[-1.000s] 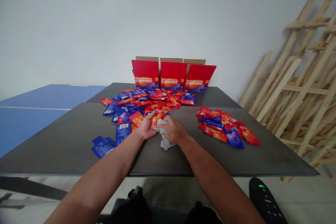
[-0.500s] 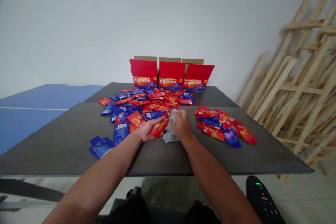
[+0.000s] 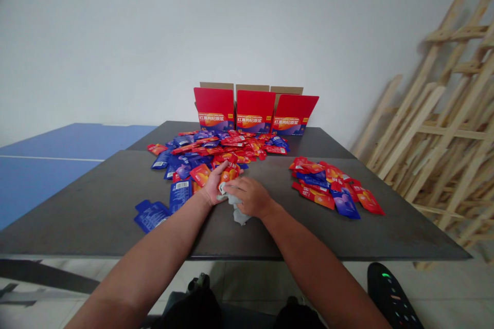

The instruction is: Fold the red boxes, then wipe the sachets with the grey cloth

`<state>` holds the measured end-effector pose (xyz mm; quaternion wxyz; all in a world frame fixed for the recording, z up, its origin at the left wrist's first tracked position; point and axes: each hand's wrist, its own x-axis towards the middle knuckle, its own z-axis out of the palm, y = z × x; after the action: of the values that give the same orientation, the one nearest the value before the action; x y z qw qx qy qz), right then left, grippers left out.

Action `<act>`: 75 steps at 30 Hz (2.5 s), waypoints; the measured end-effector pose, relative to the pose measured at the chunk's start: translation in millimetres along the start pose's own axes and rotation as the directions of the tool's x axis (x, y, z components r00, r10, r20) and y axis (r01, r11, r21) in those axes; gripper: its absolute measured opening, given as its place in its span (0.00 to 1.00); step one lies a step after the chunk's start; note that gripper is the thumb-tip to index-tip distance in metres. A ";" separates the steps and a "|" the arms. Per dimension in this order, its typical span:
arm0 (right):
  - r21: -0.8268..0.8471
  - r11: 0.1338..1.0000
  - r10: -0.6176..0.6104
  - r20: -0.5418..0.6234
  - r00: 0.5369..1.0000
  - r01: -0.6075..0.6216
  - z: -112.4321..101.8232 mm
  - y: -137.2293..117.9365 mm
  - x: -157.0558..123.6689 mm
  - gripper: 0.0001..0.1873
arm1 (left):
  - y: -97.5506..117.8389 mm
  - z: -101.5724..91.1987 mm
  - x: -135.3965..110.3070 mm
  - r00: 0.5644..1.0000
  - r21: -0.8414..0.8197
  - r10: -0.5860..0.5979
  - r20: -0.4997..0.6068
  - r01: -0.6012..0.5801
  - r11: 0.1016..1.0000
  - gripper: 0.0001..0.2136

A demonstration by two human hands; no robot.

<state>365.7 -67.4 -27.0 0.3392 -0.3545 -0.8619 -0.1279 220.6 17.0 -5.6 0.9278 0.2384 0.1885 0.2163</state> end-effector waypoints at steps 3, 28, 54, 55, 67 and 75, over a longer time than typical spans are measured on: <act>-0.044 0.997 0.061 0.011 0.998 -0.060 6.0 -0.8 0.9 0.25 | -5.6 1.8 0.1 0.999 0.033 -0.041 0.023 0.040 0.999 0.24; 0.104 0.937 0.349 -0.332 0.876 -0.333 -1.9 6.8 -3.0 0.18 | -4.9 -1.3 2.2 0.999 -0.027 0.038 0.032 -0.037 0.999 0.18; 0.240 0.623 0.721 -0.545 0.428 -0.745 3.8 39.4 -7.6 0.11 | -4.6 0.5 2.6 0.999 0.183 -0.001 -0.034 0.008 0.983 0.08; 0.243 0.634 0.714 -0.549 0.435 -0.734 2.4 38.1 -6.8 0.11 | -3.2 1.1 3.3 0.995 0.156 0.080 -0.060 -0.069 0.985 0.07; 0.166 0.957 0.261 -0.130 0.957 -0.238 -5.3 13.1 -7.8 0.17 | -3.4 0.7 13.9 0.865 0.116 0.497 -0.077 -0.487 0.866 0.13; 0.057 0.930 0.366 -0.139 0.920 -0.362 0.5 24.1 -10.1 0.21 | -15.3 2.2 11.2 0.923 0.254 0.378 0.067 -0.382 0.888 0.17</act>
<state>387.4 -55.2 -34.6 0.4251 -0.4930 -0.7554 -0.0754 235.7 9.6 -14.5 0.8292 0.3931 0.1579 0.3647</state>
